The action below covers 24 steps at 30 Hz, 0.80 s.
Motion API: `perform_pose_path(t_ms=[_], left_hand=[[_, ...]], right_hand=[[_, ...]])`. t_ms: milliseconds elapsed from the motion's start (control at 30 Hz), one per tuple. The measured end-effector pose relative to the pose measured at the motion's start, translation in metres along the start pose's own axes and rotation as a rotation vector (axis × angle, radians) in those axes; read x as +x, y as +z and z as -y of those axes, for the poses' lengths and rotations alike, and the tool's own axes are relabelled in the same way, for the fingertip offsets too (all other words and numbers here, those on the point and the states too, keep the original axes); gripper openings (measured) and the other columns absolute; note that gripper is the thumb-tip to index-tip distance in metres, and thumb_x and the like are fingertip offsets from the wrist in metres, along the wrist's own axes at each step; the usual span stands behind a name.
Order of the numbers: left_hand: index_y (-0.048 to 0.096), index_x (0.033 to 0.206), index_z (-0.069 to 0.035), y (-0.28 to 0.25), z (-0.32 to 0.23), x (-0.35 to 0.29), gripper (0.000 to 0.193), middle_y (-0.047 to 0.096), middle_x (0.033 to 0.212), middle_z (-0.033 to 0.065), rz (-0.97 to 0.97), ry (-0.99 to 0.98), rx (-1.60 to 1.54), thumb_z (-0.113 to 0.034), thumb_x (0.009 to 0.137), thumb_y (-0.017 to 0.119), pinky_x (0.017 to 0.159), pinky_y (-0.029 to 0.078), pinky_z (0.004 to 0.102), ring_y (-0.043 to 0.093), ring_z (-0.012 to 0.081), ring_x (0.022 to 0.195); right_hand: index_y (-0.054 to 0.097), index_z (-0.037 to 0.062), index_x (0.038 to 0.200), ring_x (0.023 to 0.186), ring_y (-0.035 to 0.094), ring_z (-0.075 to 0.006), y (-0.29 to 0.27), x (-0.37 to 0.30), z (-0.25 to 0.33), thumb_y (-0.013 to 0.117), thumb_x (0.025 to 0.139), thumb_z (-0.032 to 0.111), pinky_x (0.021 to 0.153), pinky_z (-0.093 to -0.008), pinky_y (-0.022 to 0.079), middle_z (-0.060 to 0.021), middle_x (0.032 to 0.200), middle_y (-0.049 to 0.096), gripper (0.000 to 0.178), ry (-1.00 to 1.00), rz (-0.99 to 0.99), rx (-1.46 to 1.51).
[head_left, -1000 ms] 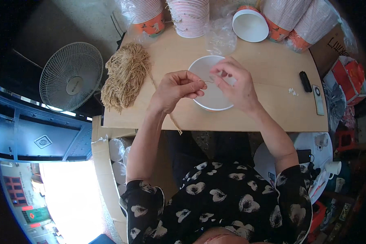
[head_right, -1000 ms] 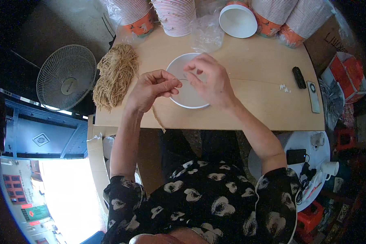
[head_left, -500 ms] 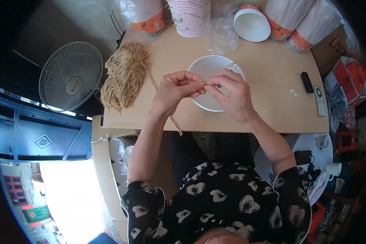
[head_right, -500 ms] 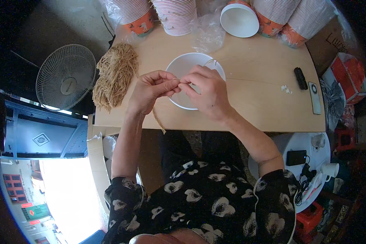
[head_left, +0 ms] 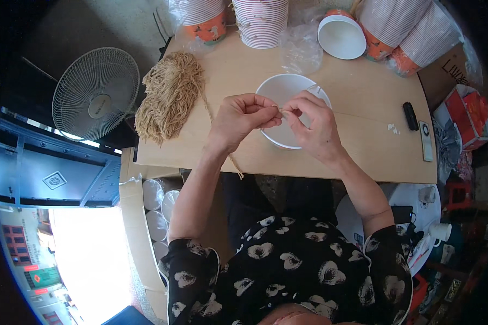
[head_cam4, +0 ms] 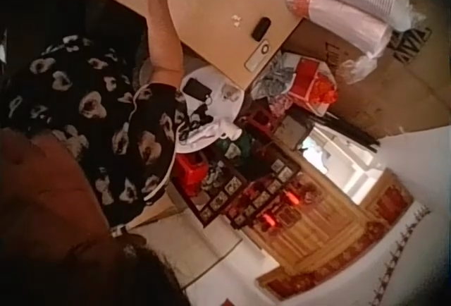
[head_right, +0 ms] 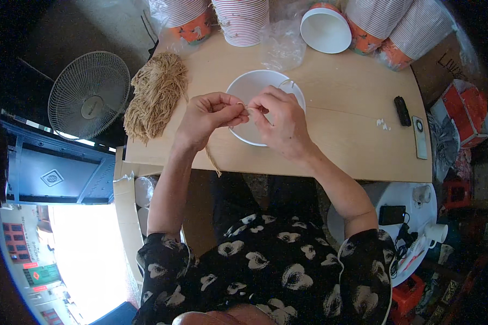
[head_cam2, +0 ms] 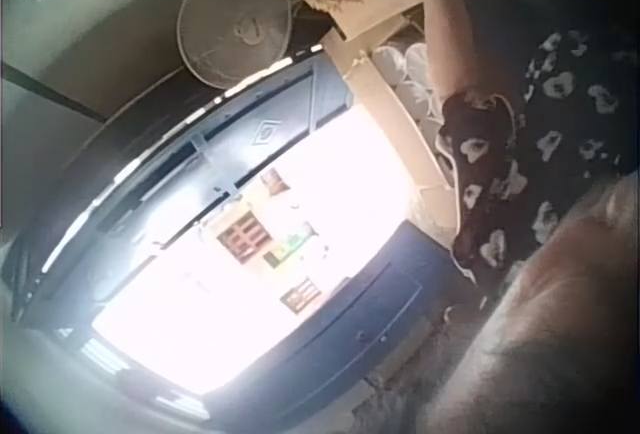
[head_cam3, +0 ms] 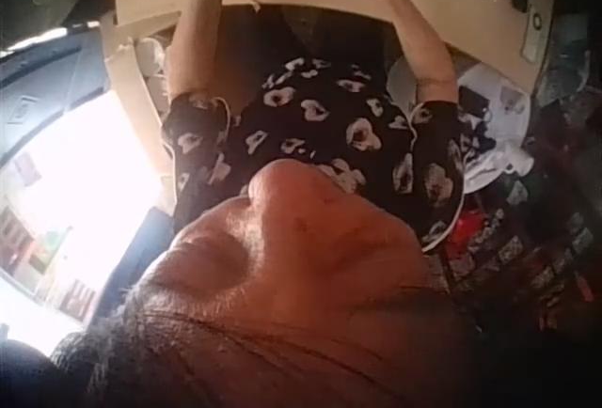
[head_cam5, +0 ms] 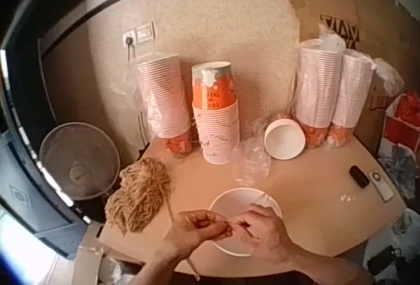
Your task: Threading string through pre-drilled holes in paper buckets to create handles.
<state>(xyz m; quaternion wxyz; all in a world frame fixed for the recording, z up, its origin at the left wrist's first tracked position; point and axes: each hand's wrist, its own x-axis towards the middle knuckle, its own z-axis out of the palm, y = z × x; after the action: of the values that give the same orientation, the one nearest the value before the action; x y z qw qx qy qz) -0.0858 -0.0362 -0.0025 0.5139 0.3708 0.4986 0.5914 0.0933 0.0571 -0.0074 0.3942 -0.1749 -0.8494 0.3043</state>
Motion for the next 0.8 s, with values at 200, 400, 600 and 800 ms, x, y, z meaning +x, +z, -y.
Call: perform_pose_path(t_ms=[200, 400, 600, 800], left_hand=[[0.068, 0.105, 0.006, 0.007, 0.001, -0.002, 0.017, 0.074, 0.093, 0.0119, -0.044, 0.092, 0.207, -0.006, 0.094, 0.07, 0.081, 0.059, 0.0257, 0.073, 0.017, 0.088], [0.07, 0.105, 0.006, 0.012, 0.001, -0.007, 0.017, 0.074, 0.094, 0.011, -0.052, 0.13, 0.297, -0.006, 0.093, 0.071, 0.081, 0.058, 0.0256, 0.072, 0.0154, 0.088], [0.071, 0.104, 0.006, 0.009, 0.005, -0.005, 0.018, 0.075, 0.094, 0.0115, -0.046, 0.123, 0.277, -0.005, 0.091, 0.072, 0.081, 0.059, 0.0257, 0.072, 0.0149, 0.086], [0.07, 0.107, 0.005, 0.001, 0.007, -0.006, 0.018, 0.073, 0.097, 0.0114, -0.009, 0.081, 0.179, -0.008, 0.094, 0.07, 0.081, 0.059, 0.0265, 0.072, 0.0152, 0.087]], right_hand=[[0.064, -0.0017, 0.087, 0.075, 0.061, -0.016, -0.001, 0.004, -0.003, 0.067, 0.086, -0.001, 0.069, -0.0312, 0.048, -0.0062, 0.084, 0.064, 0.004, 0.086, 0.087, 0.094], [0.068, -0.003, 0.089, 0.075, 0.061, -0.008, -0.005, 0.009, -0.014, 0.067, 0.089, 0.004, 0.068, -0.0265, 0.05, -0.0034, 0.081, 0.069, 0.007, 0.296, 0.174, 0.316], [0.072, -0.0039, 0.092, 0.074, 0.063, -0.0077, -0.006, 0.01, -0.02, 0.069, 0.091, 0.01, 0.068, -0.0261, 0.051, -0.0043, 0.08, 0.071, 0.014, 0.415, 0.218, 0.38], [0.072, -0.0038, 0.099, 0.072, 0.059, -0.0077, -0.013, 0.01, -0.023, 0.065, 0.095, 0.012, 0.067, -0.0247, 0.05, -0.0041, 0.084, 0.071, 0.018, 0.401, 0.215, 0.495]])
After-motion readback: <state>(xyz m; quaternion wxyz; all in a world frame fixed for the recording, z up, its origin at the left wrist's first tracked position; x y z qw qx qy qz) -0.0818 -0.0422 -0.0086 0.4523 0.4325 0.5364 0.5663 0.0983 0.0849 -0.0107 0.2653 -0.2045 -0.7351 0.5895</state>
